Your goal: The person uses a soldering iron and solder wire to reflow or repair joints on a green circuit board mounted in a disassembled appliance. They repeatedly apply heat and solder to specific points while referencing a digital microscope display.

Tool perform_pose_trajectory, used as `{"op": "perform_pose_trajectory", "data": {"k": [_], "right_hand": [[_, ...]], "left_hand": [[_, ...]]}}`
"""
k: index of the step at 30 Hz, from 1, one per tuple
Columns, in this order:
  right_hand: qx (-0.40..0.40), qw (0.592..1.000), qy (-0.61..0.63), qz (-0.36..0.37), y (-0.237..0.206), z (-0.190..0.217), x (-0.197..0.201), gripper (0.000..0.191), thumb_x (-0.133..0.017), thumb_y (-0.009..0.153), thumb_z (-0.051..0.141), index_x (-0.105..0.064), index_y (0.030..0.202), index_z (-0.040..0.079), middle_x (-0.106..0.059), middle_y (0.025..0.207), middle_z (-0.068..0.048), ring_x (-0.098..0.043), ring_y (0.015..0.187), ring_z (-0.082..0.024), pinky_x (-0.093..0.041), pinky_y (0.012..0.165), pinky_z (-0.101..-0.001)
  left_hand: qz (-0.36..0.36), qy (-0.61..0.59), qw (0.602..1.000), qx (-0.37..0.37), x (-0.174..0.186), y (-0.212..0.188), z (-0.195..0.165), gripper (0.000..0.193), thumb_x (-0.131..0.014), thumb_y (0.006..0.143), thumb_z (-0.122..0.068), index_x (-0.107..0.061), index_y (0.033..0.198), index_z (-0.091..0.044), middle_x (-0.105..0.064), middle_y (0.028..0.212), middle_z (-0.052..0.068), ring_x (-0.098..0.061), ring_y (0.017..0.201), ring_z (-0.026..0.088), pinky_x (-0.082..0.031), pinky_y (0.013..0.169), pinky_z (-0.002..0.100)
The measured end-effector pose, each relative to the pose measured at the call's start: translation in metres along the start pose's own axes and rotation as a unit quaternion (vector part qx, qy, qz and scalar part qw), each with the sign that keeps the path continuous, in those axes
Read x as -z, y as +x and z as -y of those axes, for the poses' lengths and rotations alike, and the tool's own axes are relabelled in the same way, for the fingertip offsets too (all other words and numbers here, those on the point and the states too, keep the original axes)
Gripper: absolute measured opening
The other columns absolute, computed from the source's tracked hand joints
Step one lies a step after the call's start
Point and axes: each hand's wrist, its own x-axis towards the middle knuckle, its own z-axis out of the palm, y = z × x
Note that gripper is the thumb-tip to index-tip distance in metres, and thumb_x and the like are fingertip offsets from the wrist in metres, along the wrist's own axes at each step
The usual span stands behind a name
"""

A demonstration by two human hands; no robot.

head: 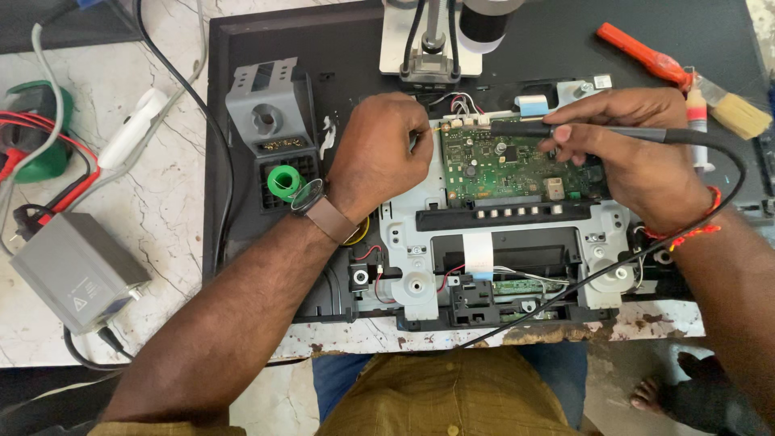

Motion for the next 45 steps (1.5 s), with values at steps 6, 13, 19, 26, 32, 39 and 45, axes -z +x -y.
{"op": "perform_pose_trajectory", "data": {"k": [6,13,19,26,32,39,45], "right_hand": [[0.010,1.000,0.000,0.003,0.000,-0.003,0.000,0.009,-0.072,0.100,0.002,-0.073,0.108,-0.003,-0.076,0.093,-0.016,-0.074,0.079,-0.015,-0.057,0.071,-0.0238],[0.003,1.000,0.008,-0.004,0.000,-0.003,0.001,0.009,-0.072,0.101,0.002,-0.073,0.108,-0.003,-0.076,0.093,-0.017,-0.073,0.077,-0.015,-0.057,0.072,-0.0247],[-0.008,1.000,0.015,-0.015,-0.003,0.002,0.001,0.009,-0.072,0.101,0.002,-0.073,0.108,-0.003,-0.075,0.093,-0.016,-0.075,0.081,-0.016,-0.057,0.073,-0.0251],[-0.010,1.000,-0.013,-0.013,-0.002,0.001,0.002,0.008,-0.072,0.101,0.000,-0.073,0.108,-0.004,-0.075,0.094,-0.016,-0.075,0.081,-0.017,-0.055,0.073,-0.0243],[0.008,1.000,-0.029,-0.002,0.001,-0.003,-0.001,0.009,-0.072,0.102,0.001,-0.073,0.109,-0.004,-0.075,0.092,-0.015,-0.074,0.080,-0.016,-0.057,0.074,-0.0244],[0.002,0.999,-0.051,-0.003,0.000,0.001,-0.002,0.010,-0.072,0.101,0.002,-0.073,0.109,-0.004,-0.075,0.093,-0.015,-0.074,0.080,-0.015,-0.056,0.074,-0.0234],[0.000,1.000,-0.031,0.000,0.000,0.000,-0.001,0.011,-0.072,0.102,0.002,-0.073,0.110,-0.005,-0.075,0.094,-0.015,-0.073,0.081,-0.015,-0.056,0.075,-0.0233]], "left_hand": [[-0.007,0.000,1.000,-0.009,0.002,-0.001,0.000,0.012,-0.071,0.079,-0.001,-0.065,0.069,0.002,-0.065,0.073,0.015,-0.065,0.067,0.032,-0.051,0.063,0.045],[-0.016,-0.009,0.999,-0.032,0.003,0.001,0.001,0.010,-0.071,0.078,-0.001,-0.065,0.071,0.002,-0.065,0.075,0.016,-0.065,0.070,0.034,-0.051,0.064,0.045],[-0.008,0.001,1.000,-0.026,0.000,-0.001,0.000,0.012,-0.070,0.077,-0.001,-0.063,0.068,0.002,-0.065,0.073,0.016,-0.065,0.070,0.034,-0.051,0.064,0.046],[-0.005,0.000,1.000,-0.031,-0.006,0.002,0.004,0.012,-0.069,0.077,-0.001,-0.063,0.068,0.001,-0.065,0.073,0.015,-0.065,0.071,0.034,-0.052,0.066,0.045],[-0.018,0.008,0.999,-0.042,-0.006,0.000,0.010,0.012,-0.070,0.077,-0.001,-0.062,0.069,0.002,-0.064,0.074,0.017,-0.064,0.072,0.036,-0.051,0.067,0.047],[-0.015,-0.006,0.999,-0.030,-0.007,0.001,0.009,0.012,-0.069,0.077,-0.001,-0.062,0.068,0.002,-0.064,0.074,0.016,-0.064,0.071,0.035,-0.051,0.065,0.046],[-0.020,0.012,0.999,-0.036,-0.008,0.002,0.009,0.012,-0.070,0.077,0.000,-0.062,0.068,0.002,-0.064,0.074,0.016,-0.063,0.070,0.035,-0.051,0.064,0.046]]}}
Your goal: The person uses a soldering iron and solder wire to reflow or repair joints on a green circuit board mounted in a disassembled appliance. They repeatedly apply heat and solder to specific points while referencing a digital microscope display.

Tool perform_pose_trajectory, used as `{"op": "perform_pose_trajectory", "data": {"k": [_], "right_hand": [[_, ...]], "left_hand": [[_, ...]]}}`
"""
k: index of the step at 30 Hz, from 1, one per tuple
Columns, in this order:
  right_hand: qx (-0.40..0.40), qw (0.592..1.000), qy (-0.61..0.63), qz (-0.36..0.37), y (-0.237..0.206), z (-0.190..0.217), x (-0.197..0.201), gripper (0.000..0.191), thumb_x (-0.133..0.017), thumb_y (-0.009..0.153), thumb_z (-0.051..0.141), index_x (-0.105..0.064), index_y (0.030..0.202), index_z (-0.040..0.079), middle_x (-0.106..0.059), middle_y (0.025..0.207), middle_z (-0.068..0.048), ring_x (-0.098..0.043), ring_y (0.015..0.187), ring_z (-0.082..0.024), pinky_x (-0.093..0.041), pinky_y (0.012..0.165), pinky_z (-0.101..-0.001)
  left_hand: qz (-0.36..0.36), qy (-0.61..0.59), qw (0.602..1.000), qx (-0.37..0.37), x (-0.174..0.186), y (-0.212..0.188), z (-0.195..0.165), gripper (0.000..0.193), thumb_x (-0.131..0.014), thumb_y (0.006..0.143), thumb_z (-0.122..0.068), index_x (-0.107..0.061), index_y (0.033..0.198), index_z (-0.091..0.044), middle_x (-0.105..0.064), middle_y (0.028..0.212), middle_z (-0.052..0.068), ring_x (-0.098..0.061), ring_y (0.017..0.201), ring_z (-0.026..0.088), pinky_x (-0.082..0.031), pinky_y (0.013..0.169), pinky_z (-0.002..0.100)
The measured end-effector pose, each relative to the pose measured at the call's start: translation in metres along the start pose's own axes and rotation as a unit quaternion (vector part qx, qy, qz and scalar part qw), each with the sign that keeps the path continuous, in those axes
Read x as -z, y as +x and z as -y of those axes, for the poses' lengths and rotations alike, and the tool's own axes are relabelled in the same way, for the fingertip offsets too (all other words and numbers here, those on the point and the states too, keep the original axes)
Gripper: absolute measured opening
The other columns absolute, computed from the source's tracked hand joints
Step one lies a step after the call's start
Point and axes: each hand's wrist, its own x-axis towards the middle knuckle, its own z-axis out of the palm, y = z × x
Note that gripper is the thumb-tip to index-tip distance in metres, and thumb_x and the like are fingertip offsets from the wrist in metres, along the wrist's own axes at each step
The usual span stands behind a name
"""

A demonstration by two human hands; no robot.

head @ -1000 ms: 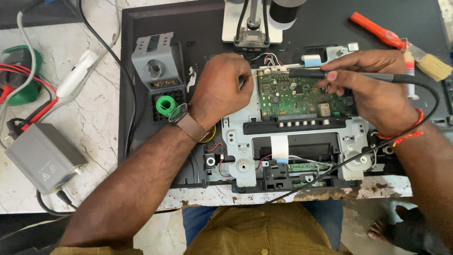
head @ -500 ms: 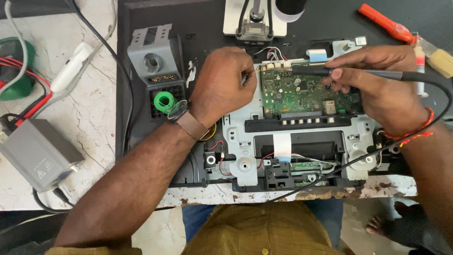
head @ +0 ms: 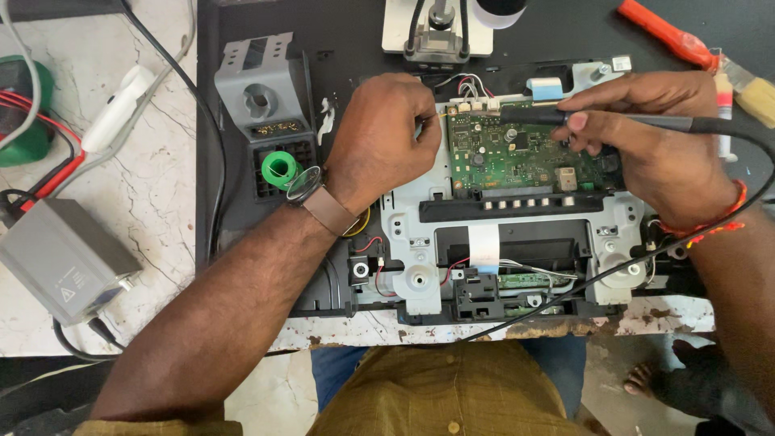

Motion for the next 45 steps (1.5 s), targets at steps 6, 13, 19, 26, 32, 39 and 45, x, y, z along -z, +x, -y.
{"op": "perform_pose_trajectory", "data": {"k": [6,13,19,26,32,39,45], "right_hand": [[0.004,1.000,-0.016,-0.002,0.0015,-0.0010,0.0007,0.010,-0.073,0.102,0.003,-0.073,0.110,-0.004,-0.075,0.094,-0.015,-0.073,0.078,-0.015,-0.055,0.069,-0.0216],[0.019,0.999,-0.035,0.009,0.0020,0.0003,0.0013,0.009,-0.071,0.104,0.004,-0.073,0.109,-0.003,-0.075,0.095,-0.015,-0.075,0.083,-0.016,-0.056,0.069,-0.0223],[0.012,0.999,-0.032,0.007,0.0033,0.0006,0.0028,0.009,-0.071,0.104,0.004,-0.073,0.109,-0.003,-0.075,0.096,-0.015,-0.076,0.086,-0.018,-0.057,0.075,-0.0243],[0.015,0.999,-0.035,0.006,0.0035,0.0000,0.0018,0.008,-0.070,0.105,0.003,-0.072,0.109,-0.004,-0.074,0.096,-0.015,-0.076,0.087,-0.019,-0.058,0.076,-0.0251],[0.005,1.000,-0.026,0.000,0.0022,-0.0022,0.0021,0.008,-0.071,0.106,0.002,-0.072,0.109,-0.005,-0.074,0.095,-0.014,-0.076,0.087,-0.019,-0.058,0.075,-0.0248],[0.019,1.000,-0.017,0.011,0.0032,-0.0062,0.0067,0.009,-0.072,0.106,0.004,-0.072,0.109,-0.005,-0.074,0.093,-0.014,-0.076,0.083,-0.019,-0.060,0.072,-0.0245],[0.021,0.999,-0.027,0.012,0.0039,-0.0076,0.0064,0.009,-0.072,0.106,0.004,-0.072,0.108,-0.005,-0.073,0.090,-0.015,-0.075,0.081,-0.019,-0.059,0.070,-0.0244]], "left_hand": [[0.008,-0.002,1.000,0.013,-0.0013,0.0012,-0.0004,0.014,-0.070,0.079,-0.001,-0.062,0.068,0.002,-0.064,0.073,0.016,-0.064,0.069,0.033,-0.051,0.063,0.045],[0.001,-0.006,1.000,0.006,-0.0018,0.0005,0.0004,0.015,-0.070,0.080,0.000,-0.062,0.068,0.000,-0.064,0.072,0.014,-0.064,0.069,0.031,-0.052,0.064,0.045],[0.001,0.009,1.000,0.005,-0.0024,0.0020,0.0012,0.017,-0.070,0.081,-0.001,-0.061,0.066,0.001,-0.063,0.071,0.015,-0.063,0.069,0.033,-0.051,0.065,0.047],[-0.002,0.016,1.000,-0.004,-0.0030,0.0017,0.0012,0.015,-0.072,0.077,-0.003,-0.061,0.067,0.000,-0.063,0.073,0.016,-0.063,0.072,0.036,-0.050,0.065,0.049],[-0.003,0.009,1.000,-0.004,-0.0033,0.0017,0.0006,0.014,-0.072,0.076,-0.003,-0.061,0.068,0.001,-0.064,0.074,0.016,-0.064,0.073,0.036,-0.050,0.065,0.049],[-0.004,0.010,1.000,-0.006,-0.0038,0.0014,0.0009,0.014,-0.072,0.075,-0.002,-0.061,0.067,0.000,-0.064,0.074,0.015,-0.064,0.072,0.035,-0.050,0.064,0.048],[0.010,0.012,1.000,0.008,-0.0045,0.0012,0.0009,0.016,-0.072,0.077,-0.002,-0.061,0.066,-0.001,-0.064,0.072,0.013,-0.064,0.069,0.030,-0.051,0.063,0.045]]}}
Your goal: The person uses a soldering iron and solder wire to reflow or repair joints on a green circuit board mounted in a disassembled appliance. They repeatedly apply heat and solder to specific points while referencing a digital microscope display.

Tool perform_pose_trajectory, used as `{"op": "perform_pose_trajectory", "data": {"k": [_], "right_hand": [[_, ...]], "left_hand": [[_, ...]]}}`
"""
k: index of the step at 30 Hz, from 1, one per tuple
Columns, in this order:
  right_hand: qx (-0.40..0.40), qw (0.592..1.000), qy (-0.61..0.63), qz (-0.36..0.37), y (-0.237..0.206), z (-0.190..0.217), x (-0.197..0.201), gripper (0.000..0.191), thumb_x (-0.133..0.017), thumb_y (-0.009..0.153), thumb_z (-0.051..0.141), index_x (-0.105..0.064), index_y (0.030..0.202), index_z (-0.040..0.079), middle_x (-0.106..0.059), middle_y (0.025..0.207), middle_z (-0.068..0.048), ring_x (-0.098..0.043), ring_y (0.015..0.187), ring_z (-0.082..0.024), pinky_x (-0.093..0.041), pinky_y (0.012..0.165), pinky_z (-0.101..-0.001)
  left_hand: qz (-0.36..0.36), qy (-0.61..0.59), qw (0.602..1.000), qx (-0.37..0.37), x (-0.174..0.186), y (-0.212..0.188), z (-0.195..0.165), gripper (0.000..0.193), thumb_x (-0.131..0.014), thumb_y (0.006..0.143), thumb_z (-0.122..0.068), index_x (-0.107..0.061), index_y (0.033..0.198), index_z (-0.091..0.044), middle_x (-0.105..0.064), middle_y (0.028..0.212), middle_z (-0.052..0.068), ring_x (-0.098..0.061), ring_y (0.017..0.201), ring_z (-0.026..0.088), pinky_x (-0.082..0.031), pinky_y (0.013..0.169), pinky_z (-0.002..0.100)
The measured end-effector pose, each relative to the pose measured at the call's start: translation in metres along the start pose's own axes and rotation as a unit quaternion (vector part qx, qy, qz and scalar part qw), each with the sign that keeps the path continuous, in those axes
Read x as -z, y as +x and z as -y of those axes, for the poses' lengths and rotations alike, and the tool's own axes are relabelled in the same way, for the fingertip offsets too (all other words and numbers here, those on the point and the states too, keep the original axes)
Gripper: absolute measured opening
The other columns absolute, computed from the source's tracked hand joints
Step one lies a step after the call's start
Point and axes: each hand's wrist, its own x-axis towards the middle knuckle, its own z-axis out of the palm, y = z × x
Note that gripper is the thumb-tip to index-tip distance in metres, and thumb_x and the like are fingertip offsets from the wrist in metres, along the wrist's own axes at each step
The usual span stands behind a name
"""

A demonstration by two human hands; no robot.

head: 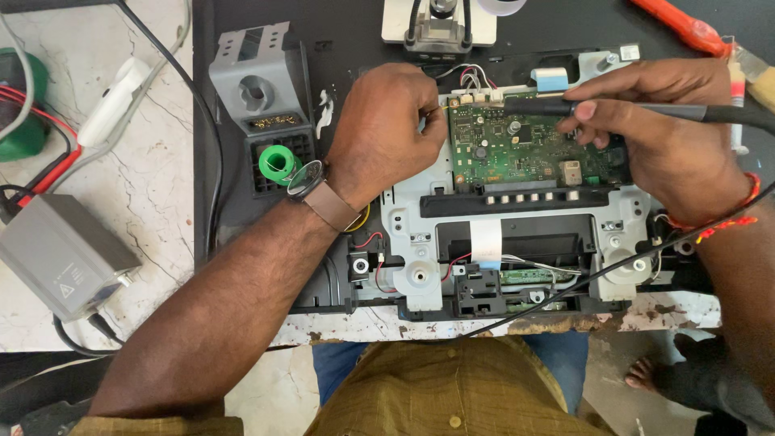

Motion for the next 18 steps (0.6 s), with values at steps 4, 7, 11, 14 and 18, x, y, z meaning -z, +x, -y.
{"op": "perform_pose_trajectory", "data": {"k": [4,7,11,14,18], "right_hand": [[0.007,1.000,0.004,0.003,-0.0003,0.0013,-0.0005,0.009,-0.072,0.106,0.004,-0.072,0.108,-0.004,-0.074,0.090,-0.015,-0.076,0.083,-0.019,-0.058,0.070,-0.0238],[0.004,1.000,-0.007,0.001,-0.0011,0.0023,-0.0008,0.008,-0.072,0.106,0.004,-0.072,0.108,-0.004,-0.074,0.092,-0.015,-0.076,0.084,-0.019,-0.058,0.070,-0.0239],[0.003,1.000,-0.012,0.001,-0.0011,0.0037,-0.0015,0.008,-0.072,0.106,0.004,-0.072,0.108,-0.004,-0.074,0.092,-0.015,-0.076,0.085,-0.019,-0.059,0.071,-0.0240],[0.003,1.000,-0.019,0.001,0.0000,0.0061,-0.0024,0.007,-0.072,0.107,0.004,-0.072,0.108,-0.003,-0.074,0.092,-0.014,-0.076,0.085,-0.019,-0.059,0.072,-0.0243],[0.001,1.000,-0.011,-0.002,0.0011,0.0096,-0.0048,0.008,-0.072,0.107,0.004,-0.072,0.108,-0.003,-0.074,0.092,-0.014,-0.076,0.086,-0.019,-0.059,0.071,-0.0243]], "left_hand": [[-0.006,0.002,1.000,0.002,0.0002,0.0005,-0.0008,0.015,-0.072,0.077,-0.002,-0.061,0.066,-0.001,-0.064,0.072,0.013,-0.064,0.070,0.030,-0.051,0.062,0.045],[-0.001,-0.001,1.000,0.012,0.0004,0.0001,-0.0015,0.016,-0.072,0.078,-0.002,-0.061,0.066,0.000,-0.064,0.073,0.013,-0.064,0.069,0.031,-0.051,0.062,0.046],[-0.005,0.006,1.000,0.003,0.0007,0.0007,-0.0017,0.015,-0.072,0.077,-0.002,-0.061,0.066,0.000,-0.064,0.073,0.014,-0.064,0.069,0.032,-0.051,0.062,0.046],[-0.007,0.007,1.000,0.001,0.0008,0.0005,-0.0019,0.016,-0.072,0.077,-0.002,-0.061,0.066,0.000,-0.064,0.073,0.014,-0.064,0.070,0.033,-0.051,0.062,0.046],[-0.012,0.011,1.000,-0.005,0.0001,0.0016,-0.0016,0.016,-0.072,0.077,-0.003,-0.061,0.066,0.000,-0.064,0.074,0.014,-0.064,0.072,0.034,-0.051,0.063,0.048]]}}
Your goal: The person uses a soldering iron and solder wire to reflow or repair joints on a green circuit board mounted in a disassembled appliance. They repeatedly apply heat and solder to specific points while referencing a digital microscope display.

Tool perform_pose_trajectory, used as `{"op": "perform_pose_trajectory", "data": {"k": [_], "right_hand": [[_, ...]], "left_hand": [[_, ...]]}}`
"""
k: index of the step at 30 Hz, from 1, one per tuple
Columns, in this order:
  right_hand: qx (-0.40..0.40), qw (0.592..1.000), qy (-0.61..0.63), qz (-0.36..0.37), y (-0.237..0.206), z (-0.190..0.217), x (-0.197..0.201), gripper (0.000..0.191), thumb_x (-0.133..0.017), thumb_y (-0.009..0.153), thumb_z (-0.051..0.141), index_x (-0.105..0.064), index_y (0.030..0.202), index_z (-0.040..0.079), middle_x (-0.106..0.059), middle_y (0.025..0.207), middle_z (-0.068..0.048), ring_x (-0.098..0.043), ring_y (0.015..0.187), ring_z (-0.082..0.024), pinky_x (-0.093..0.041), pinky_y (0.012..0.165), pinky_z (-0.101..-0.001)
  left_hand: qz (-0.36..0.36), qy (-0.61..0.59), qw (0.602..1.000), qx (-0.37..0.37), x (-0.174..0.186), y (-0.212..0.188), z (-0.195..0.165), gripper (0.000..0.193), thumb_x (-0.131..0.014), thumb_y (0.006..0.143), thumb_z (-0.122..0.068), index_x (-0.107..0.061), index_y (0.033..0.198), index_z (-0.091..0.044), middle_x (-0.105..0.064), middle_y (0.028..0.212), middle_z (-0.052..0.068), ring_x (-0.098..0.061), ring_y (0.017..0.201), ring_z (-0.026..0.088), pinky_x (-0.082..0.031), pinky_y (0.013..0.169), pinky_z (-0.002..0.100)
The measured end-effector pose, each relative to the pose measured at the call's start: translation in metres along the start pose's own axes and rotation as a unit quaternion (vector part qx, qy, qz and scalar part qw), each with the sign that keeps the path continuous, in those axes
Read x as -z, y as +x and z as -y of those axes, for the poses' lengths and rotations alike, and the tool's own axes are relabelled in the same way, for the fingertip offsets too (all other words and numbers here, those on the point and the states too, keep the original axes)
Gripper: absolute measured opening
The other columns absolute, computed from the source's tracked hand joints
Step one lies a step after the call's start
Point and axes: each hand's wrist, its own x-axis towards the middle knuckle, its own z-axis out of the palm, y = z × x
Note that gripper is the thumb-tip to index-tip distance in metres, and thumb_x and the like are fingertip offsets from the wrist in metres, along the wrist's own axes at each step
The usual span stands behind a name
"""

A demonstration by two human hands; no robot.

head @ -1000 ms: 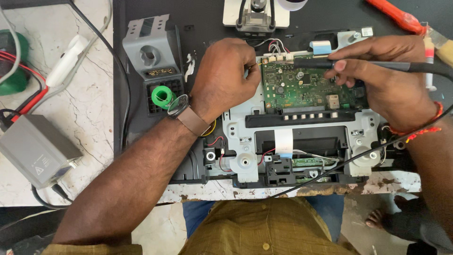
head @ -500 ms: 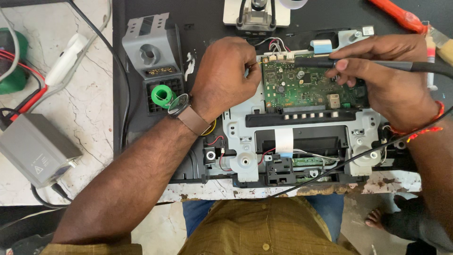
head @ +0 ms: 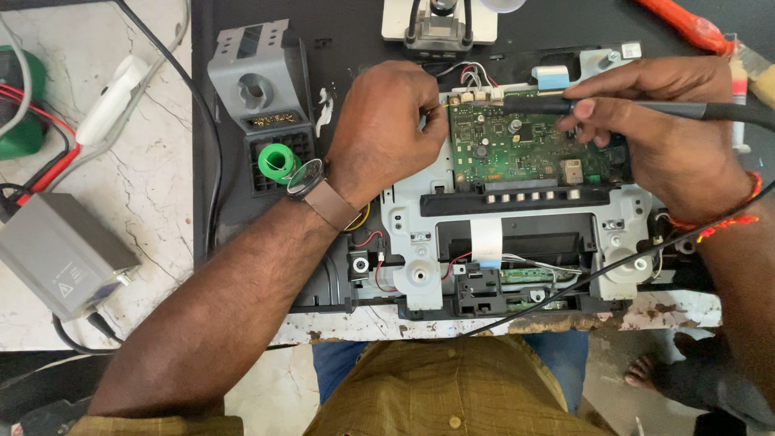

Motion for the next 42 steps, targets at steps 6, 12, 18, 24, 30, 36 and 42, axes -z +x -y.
{"op": "perform_pose_trajectory", "data": {"k": [6,12,18,24,30,36,42], "right_hand": [[-0.019,1.000,-0.007,-0.017,0.002,0.004,-0.003,0.010,-0.069,0.105,0.006,-0.072,0.109,-0.003,-0.073,0.093,-0.014,-0.075,0.086,-0.018,-0.058,0.071,-0.0242],[-0.021,0.999,-0.007,-0.023,0.002,0.013,-0.006,0.012,-0.068,0.104,0.007,-0.071,0.109,-0.003,-0.073,0.093,-0.014,-0.075,0.085,-0.018,-0.058,0.071,-0.0247],[-0.033,0.999,-0.002,-0.034,0.004,0.019,-0.011,0.013,-0.066,0.100,0.007,-0.071,0.108,-0.003,-0.072,0.093,-0.013,-0.074,0.085,-0.018,-0.057,0.071,-0.0249],[-0.027,0.999,0.007,-0.021,0.001,0.009,-0.003,0.012,-0.068,0.106,0.005,-0.072,0.110,-0.005,-0.073,0.093,-0.015,-0.074,0.084,-0.018,-0.057,0.074,-0.0252],[-0.019,1.000,0.013,-0.015,0.000,0.004,0.000,0.012,-0.068,0.109,0.004,-0.071,0.111,-0.007,-0.074,0.093,-0.016,-0.075,0.085,-0.018,-0.057,0.072,-0.0244],[-0.054,0.996,0.041,-0.056,0.001,0.015,-0.006,0.012,-0.067,0.100,0.004,-0.071,0.108,-0.004,-0.072,0.093,-0.015,-0.072,0.082,-0.018,-0.056,0.070,-0.0249],[-0.066,0.994,0.054,-0.062,0.002,0.019,-0.007,0.012,-0.066,0.100,0.003,-0.071,0.109,-0.003,-0.072,0.096,-0.015,-0.073,0.084,-0.019,-0.056,0.071,-0.0247]], "left_hand": [[0.002,0.000,1.000,-0.001,0.000,0.000,0.001,0.016,-0.071,0.078,-0.003,-0.061,0.067,0.000,-0.063,0.074,0.015,-0.063,0.072,0.035,-0.050,0.064,0.048],[0.007,0.002,1.000,0.006,0.000,-0.001,-0.003,0.015,-0.071,0.077,-0.003,-0.060,0.067,0.000,-0.063,0.075,0.014,-0.064,0.072,0.034,-0.050,0.063,0.048],[0.011,0.026,1.000,-0.005,0.002,-0.001,-0.004,0.013,-0.071,0.078,-0.005,-0.061,0.071,-0.001,-0.064,0.079,0.016,-0.063,0.079,0.037,-0.050,0.070,0.051],[0.007,0.036,0.999,-0.012,-0.002,-0.001,-0.009,0.010,-0.069,0.081,-0.006,-0.062,0.076,-0.001,-0.065,0.086,0.015,-0.063,0.088,0.038,-0.051,0.075,0.051],[0.020,0.032,0.999,-0.010,0.000,0.000,-0.005,0.010,-0.069,0.080,-0.005,-0.060,0.075,-0.001,-0.064,0.083,0.015,-0.063,0.088,0.038,-0.050,0.076,0.051],[0.014,0.030,0.999,-0.020,0.000,-0.002,-0.004,0.009,-0.068,0.078,-0.003,-0.060,0.075,-0.001,-0.063,0.082,0.015,-0.062,0.087,0.038,-0.050,0.075,0.051],[0.031,0.012,0.999,0.003,0.001,-0.001,-0.002,0.012,-0.069,0.078,-0.003,-0.059,0.071,-0.002,-0.062,0.077,0.013,-0.062,0.081,0.035,-0.049,0.069,0.049]]}}
